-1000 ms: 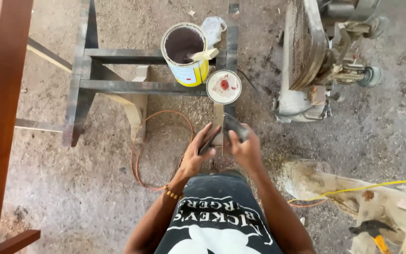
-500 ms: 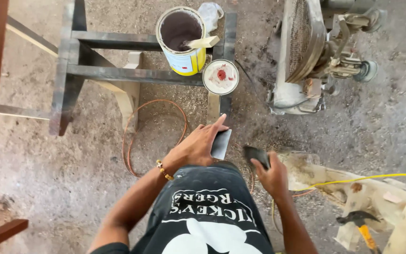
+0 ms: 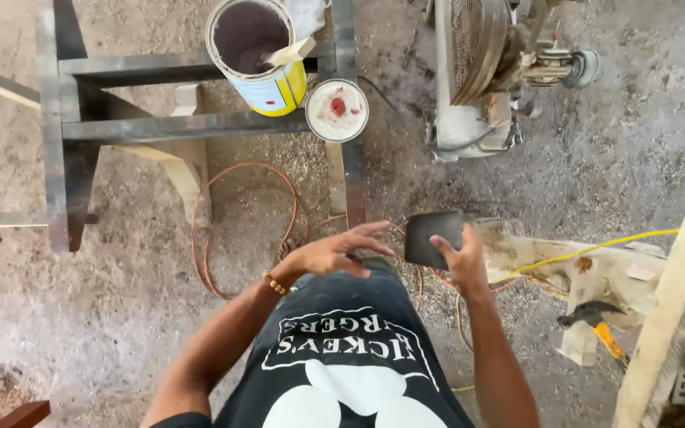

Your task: The person sands a wooden furniture frame and applies a liquid finish to it.

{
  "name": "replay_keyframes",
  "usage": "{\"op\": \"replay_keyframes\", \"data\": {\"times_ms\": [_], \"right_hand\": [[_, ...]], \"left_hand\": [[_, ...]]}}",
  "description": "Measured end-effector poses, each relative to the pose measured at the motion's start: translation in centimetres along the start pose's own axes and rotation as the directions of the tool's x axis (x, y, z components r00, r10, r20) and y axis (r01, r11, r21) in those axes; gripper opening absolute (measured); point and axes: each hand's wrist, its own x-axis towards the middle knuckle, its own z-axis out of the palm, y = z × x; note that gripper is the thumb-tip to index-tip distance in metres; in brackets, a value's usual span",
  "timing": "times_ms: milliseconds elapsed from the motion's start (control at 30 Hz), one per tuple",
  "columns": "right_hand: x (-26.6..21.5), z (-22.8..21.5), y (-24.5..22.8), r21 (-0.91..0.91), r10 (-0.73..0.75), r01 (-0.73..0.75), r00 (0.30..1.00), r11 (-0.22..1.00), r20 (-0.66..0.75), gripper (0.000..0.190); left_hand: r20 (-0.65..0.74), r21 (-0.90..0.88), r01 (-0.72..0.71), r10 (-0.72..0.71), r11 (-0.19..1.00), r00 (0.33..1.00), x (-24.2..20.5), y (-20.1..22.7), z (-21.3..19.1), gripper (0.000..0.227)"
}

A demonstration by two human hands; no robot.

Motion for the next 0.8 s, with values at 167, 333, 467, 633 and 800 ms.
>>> {"op": "replay_keyframes", "data": {"times_ms": [167, 333, 467, 633, 800], "right_hand": [[0.1, 1.7, 0.1, 0.135, -0.247, 0.238, 0.967, 0.962, 0.055, 0.052], [-2.4, 2.3, -7.5, -0.321, -0.639, 0.589, 0.766, 0.742, -0.07, 0.07], [-4.3, 5.2, -8.2, -0.428, -0.861, 0.812, 0.491, 0.397, 0.134, 0.055], [-3.0, 4.1, -4.5, -0.153, -0.57, 0.613, 0.783, 0.775, 0.248, 0.028], [-2.3, 4.2, -4.4, 0.399, -0.265, 0.205, 0.959, 0.894, 0.1, 0.021]], "left_hand": [[0.04, -0.573, 0.206, -0.224, 0.793, 0.974, 0.0, 0.8, 1.8, 0.061], [-0.013, -0.8, 0.214, -0.372, 0.561, 0.928, 0.9, 0.6, 1.9, 0.068], [-0.183, -0.544, 0.15, -0.291, 0.826, 0.939, -0.6, -3.2, 3.3, 0.06], [-0.631, -0.06, 0.196, -0.189, 0.979, 0.752, -0.6, -4.8, 0.9, 0.043], [-0.88, -0.166, 0.295, -0.276, 0.941, 0.385, 0.1, 2.9, -1.9, 0.062]]}}
